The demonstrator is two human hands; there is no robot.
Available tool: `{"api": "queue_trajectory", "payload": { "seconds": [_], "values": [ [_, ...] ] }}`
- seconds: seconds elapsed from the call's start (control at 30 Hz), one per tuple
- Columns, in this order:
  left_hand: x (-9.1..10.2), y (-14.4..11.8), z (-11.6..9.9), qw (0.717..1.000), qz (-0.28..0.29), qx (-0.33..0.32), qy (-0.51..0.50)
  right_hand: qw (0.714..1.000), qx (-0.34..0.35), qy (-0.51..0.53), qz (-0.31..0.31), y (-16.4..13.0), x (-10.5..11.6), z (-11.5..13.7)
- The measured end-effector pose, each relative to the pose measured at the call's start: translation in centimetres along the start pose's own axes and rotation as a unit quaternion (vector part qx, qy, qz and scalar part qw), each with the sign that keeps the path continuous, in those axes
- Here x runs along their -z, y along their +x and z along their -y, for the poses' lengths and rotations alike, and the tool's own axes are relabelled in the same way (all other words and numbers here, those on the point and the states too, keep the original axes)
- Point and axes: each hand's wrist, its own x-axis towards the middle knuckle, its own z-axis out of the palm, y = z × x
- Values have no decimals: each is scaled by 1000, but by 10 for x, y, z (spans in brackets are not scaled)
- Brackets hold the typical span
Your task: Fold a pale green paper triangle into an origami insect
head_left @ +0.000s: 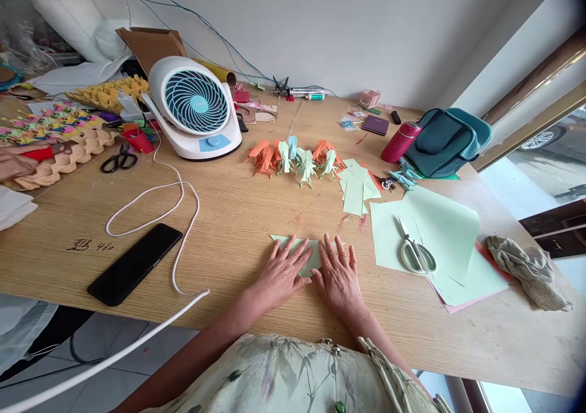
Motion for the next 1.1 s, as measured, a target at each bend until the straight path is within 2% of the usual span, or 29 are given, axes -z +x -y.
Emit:
{"api": "queue_trajectory", "payload": {
  "seconds": [0.17, 0.37, 0.5, 1.1],
  "values": [
    [-1, -3, -1, 1000, 1, -1, -13, 999, 11, 23, 32, 0, -1, -2],
    [3, 6, -5, 997, 3, 6, -82, 998, -43, 44, 28, 0, -3, -5],
    [5, 16, -8, 992, -21, 27, -120, 997, -48, 55, 26, -1, -3, -8],
    [-3, 20, -11, 987, -89, 35, -128, 996, -59, 69, -5, 2, -8, -8]
  ]
}}
